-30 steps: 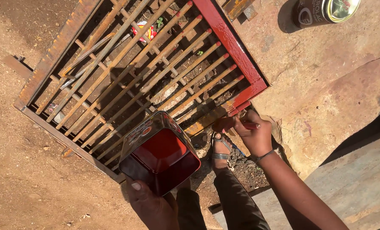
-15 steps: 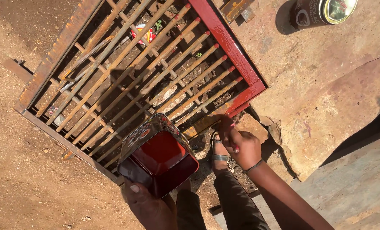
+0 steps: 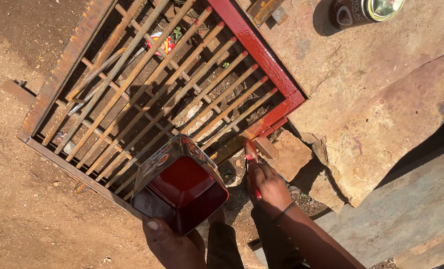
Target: Painting a metal gate frame with red paint using a brush.
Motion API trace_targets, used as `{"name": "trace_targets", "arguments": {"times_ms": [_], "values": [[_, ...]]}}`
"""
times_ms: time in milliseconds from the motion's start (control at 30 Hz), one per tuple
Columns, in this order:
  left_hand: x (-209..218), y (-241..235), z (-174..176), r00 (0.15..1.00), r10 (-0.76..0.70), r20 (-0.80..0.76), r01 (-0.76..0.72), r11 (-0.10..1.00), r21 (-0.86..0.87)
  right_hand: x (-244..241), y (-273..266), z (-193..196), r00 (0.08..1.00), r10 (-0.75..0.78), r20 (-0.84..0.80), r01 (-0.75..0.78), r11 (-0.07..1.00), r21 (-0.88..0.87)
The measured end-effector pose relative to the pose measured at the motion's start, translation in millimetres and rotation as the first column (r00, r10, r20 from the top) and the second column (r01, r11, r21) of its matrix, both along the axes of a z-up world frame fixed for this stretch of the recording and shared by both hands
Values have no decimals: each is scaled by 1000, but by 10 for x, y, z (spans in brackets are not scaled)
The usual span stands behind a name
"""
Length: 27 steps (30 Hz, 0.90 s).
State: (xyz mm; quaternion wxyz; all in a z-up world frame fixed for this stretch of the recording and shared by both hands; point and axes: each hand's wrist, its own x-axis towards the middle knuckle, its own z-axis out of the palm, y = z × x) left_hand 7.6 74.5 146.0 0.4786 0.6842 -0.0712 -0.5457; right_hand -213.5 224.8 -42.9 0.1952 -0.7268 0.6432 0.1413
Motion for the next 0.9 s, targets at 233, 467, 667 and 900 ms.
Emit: {"name": "trace_targets", "arguments": {"times_ms": [233,467,667,900], "values": [[4,21,7,1000,-22,-1,22,1000,-5,-127,-336,49,951,-289,107,308,886,-346],[71,160,-126,1000,-20,23,21,1000,-15,275,-15,-370,953,-157,260,169,985,-27],[106,148,-89,999,-46,14,47,996,-79,-222,-883,567,589,-615,524,715,699,17],[136,176,-47,1000,-9,9,10,994,-109,90,-454,44,993,-54,109,70,986,-150]]}}
